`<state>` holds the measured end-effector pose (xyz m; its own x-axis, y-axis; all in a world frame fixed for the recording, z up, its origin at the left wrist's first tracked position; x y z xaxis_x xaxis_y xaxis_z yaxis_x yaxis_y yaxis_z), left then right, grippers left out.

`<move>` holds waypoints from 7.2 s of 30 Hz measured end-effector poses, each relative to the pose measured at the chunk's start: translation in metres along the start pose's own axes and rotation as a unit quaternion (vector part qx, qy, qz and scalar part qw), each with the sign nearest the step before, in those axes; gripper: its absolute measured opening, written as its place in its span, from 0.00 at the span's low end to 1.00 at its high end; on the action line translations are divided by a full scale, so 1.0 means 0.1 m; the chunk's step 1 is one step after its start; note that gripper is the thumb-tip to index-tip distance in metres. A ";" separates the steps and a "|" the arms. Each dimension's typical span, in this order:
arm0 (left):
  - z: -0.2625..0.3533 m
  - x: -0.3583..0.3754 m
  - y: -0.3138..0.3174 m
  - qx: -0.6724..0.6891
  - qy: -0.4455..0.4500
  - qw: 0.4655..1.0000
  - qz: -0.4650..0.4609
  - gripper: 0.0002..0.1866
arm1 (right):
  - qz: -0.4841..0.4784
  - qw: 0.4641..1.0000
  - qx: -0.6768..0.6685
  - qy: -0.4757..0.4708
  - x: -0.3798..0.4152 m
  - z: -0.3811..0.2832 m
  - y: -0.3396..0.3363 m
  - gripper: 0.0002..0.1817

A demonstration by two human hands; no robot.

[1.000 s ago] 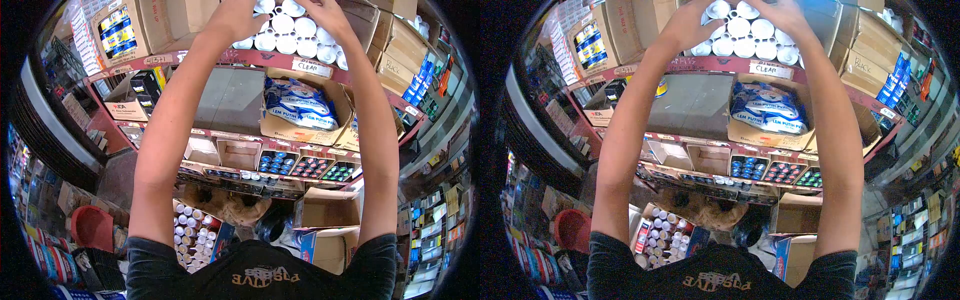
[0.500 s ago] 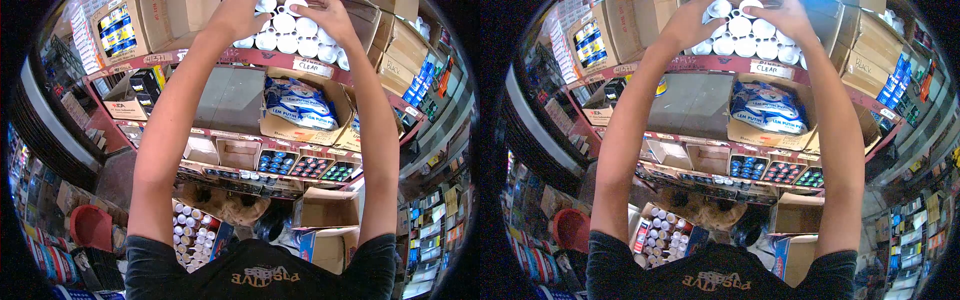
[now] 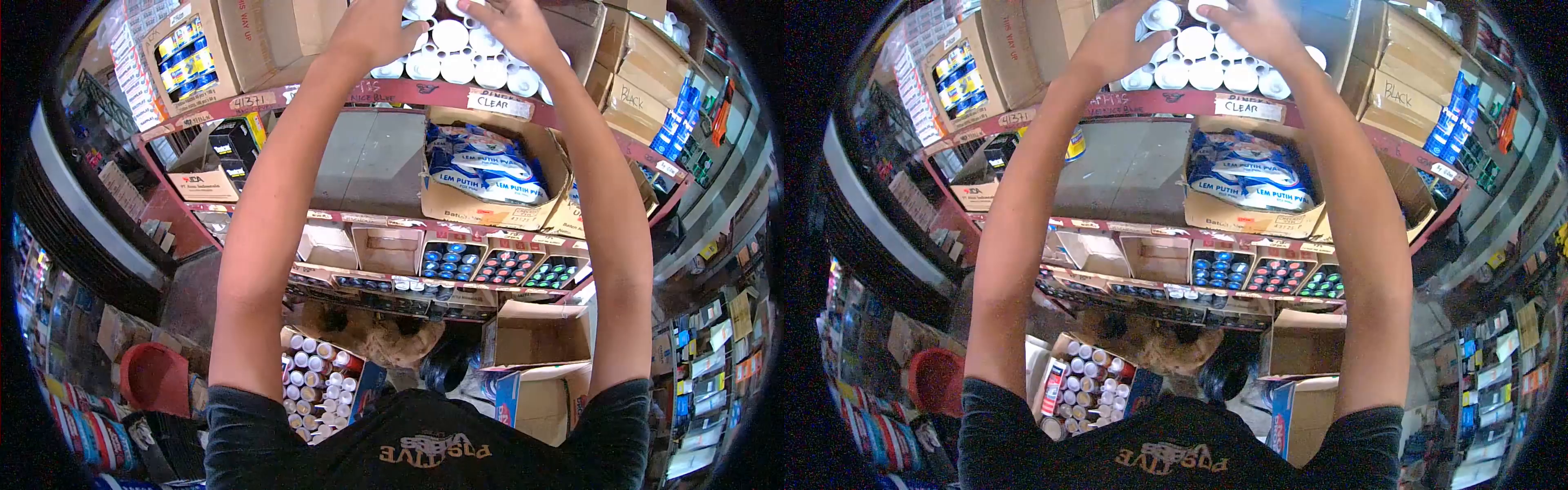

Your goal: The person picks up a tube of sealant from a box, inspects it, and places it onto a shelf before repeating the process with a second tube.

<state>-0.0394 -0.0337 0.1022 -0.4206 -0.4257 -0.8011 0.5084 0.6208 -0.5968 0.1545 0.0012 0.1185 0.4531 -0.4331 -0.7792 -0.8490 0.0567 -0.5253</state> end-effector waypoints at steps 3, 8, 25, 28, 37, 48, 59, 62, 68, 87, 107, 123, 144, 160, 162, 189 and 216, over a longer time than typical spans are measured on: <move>-0.04 -0.01 0.03 0.014 0.002 1.000 -0.007 0.29 | -0.067 0.995 0.065 -0.032 -0.07 -0.08 0.18 0.24; -0.11 0.01 0.08 -0.025 0.052 0.997 0.056 0.29 | -0.036 0.998 0.055 0.003 -0.03 -0.04 0.20 0.24; 0.06 -0.01 0.02 -0.022 -0.034 0.999 0.030 0.21 | -0.038 0.996 -0.014 0.081 -0.13 0.14 0.03 0.19; 0.08 -0.02 0.03 -0.042 -0.034 0.998 0.032 0.22 | -0.045 0.996 -0.023 0.076 -0.12 0.15 0.03 0.19; 0.10 -0.04 0.03 -0.053 -0.063 0.996 0.020 0.23 | -0.092 0.989 0.111 0.029 -0.17 0.06 -0.09 0.20; 0.02 -0.05 0.07 -0.070 -0.051 0.996 0.007 0.24 | -0.057 0.993 0.103 0.026 0.01 0.25 -0.06 0.26; -0.05 -0.05 0.11 -0.100 -0.099 0.988 -0.059 0.27 | -0.028 0.987 0.139 0.076 0.06 0.25 -0.05 0.26; -0.09 -0.08 0.13 -0.102 -0.100 0.989 -0.035 0.25 | -0.020 0.985 0.151 0.086 0.04 0.38 -0.04 0.26; -0.09 0.07 0.12 -0.015 -0.029 0.999 0.000 0.29 | -0.016 0.985 0.140 0.096 0.13 0.31 -0.03 0.25; -0.77 4.91 0.02 0.061 -0.359 0.931 -0.012 0.32 | 0.063 0.913 0.353 -0.194 0.57 0.04 0.28 0.29; 1.76 8.90 -0.32 0.029 -0.819 0.572 -0.041 0.26 | -0.447 0.780 -0.333 0.286 4.71 -0.73 5.47 0.12; 0.77 10.06 -0.37 -0.002 -0.879 0.477 0.009 0.35 | -0.594 0.680 -0.243 0.354 5.15 -0.71 7.39 0.33; 1.13 9.16 -0.26 0.171 -0.836 0.479 0.207 0.15 | -0.376 0.471 -0.467 0.647 5.22 -0.75 7.68 0.31; 0.82 7.10 -0.54 0.031 -0.582 0.811 -0.043 0.18 | -0.085 0.203 -0.614 0.758 5.54 -0.77 6.39 0.18; 0.82 6.93 -0.58 0.031 -0.565 0.824 -0.044 0.18 | -0.080 0.211 -0.632 0.741 5.48 -0.80 6.24 0.19; 1.40 4.93 0.18 0.212 -0.395 0.886 -0.120 0.15 | 0.162 0.306 -0.754 0.558 5.55 -0.42 3.98 0.15; 2.32 3.34 0.88 0.315 -0.103 0.912 -0.243 0.17 | 0.282 0.438 -0.754 0.401 5.38 0.10 2.50 0.23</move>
<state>0.0388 -0.2738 -0.2279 -0.5946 -0.7045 -0.3874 0.6567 -0.1477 -0.7395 0.1884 -0.2087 -0.4350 0.3283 -0.9434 0.0481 -0.2539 -0.0391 0.9664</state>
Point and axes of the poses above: each hand's wrist, its own x-axis away from the middle knuckle, its own y-axis out of the palm, z = x × y, the point moved 5 cm from there along -x, towards the middle knuckle, and after that the axes turned 7 degrees about -z, right-handed, at the moved point
